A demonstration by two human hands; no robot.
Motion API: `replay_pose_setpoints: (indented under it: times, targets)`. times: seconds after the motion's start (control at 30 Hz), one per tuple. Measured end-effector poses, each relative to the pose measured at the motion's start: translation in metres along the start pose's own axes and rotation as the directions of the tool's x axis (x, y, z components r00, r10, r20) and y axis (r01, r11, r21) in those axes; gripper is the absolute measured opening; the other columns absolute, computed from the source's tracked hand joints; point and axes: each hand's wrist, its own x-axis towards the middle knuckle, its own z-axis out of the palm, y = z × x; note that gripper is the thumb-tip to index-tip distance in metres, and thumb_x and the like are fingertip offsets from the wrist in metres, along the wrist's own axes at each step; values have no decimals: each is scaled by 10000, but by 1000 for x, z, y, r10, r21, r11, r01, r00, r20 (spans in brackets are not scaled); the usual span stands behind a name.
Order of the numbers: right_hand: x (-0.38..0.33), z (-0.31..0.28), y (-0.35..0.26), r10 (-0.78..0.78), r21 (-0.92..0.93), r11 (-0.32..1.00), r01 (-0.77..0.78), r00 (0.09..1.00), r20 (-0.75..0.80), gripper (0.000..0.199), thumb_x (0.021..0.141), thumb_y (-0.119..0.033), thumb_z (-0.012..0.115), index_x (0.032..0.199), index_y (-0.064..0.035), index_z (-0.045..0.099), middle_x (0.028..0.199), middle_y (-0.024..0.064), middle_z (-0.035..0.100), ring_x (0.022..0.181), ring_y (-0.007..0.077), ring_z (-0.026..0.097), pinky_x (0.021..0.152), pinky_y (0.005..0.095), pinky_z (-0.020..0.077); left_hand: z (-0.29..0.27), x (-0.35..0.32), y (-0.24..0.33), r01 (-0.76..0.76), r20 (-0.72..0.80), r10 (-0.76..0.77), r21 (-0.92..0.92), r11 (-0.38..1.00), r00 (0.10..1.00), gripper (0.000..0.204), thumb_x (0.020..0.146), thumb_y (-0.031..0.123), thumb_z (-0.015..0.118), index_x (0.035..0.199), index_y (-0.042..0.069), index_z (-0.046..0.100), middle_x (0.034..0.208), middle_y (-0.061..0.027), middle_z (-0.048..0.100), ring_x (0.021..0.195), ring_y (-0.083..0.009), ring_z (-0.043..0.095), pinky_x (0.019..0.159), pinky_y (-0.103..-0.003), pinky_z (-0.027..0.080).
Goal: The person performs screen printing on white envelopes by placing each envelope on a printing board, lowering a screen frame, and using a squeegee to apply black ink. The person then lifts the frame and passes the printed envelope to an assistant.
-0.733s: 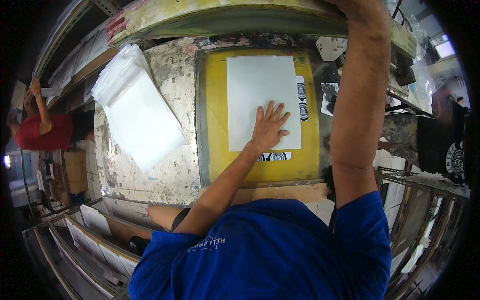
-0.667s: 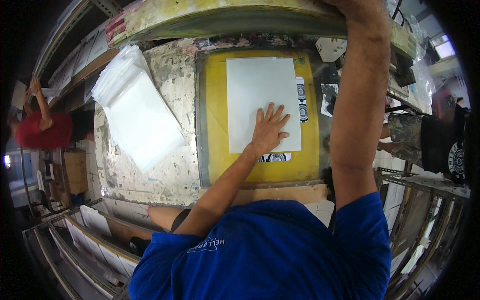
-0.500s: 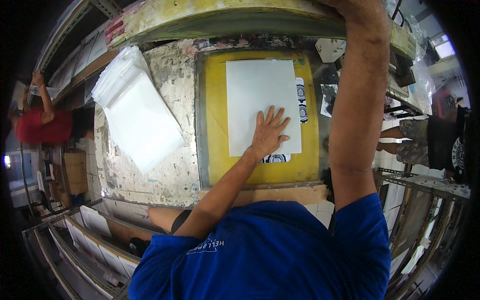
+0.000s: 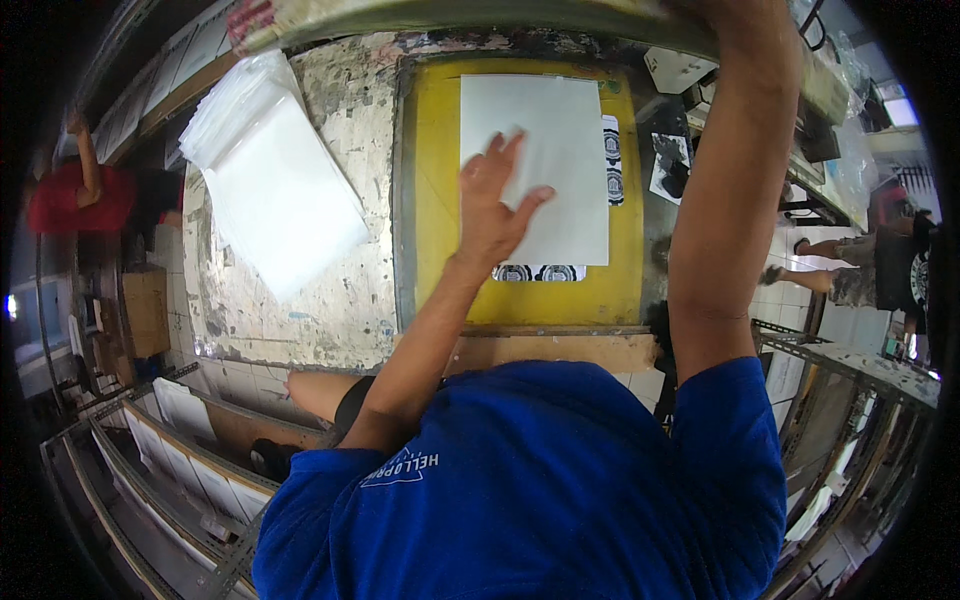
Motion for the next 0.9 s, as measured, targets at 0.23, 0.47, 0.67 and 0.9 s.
replay_pose_setpoints:
  times: [0.23,0.47,0.67,0.9]
  targets:
    - [-109,72,-8,12,-187,982,-20,999,-41,525,765,-188,796,1283,-196,711,947,115,669,864,297,656,787,374,515,-115,-16,39,-14,-411,-379,-693,721,829,1146,681,252,953,1555,-55,279,1301,-152,612,1168,-253,625,995,-394,525]
    - [-208,166,9,231,30,971,-237,964,130,531,756,-225,786,1281,-233,708,872,123,643,796,301,621,707,413,459,-95,-178,-49,441,-100,-535,-450,777,839,823,659,68,936,1382,-58,563,1239,-98,677,1097,-187,636,985,-344,509]
    - [-254,228,23,296,-129,955,-267,878,375,750,681,-115,796,1401,-205,606,1018,129,605,969,314,562,933,471,385,-84,-189,-62,394,-149,-374,136,909,915,727,630,210,908,1303,70,673,1488,-174,487,1327,-364,433,1111,-453,362]
    - [-217,269,90,312,-194,944,-268,917,248,825,596,-72,749,1394,-201,588,1139,115,548,1133,299,504,990,536,317,-88,-189,-55,397,-122,-378,323,859,918,731,723,418,837,1353,96,652,1528,-204,423,1340,-403,368,1119,-508,305]
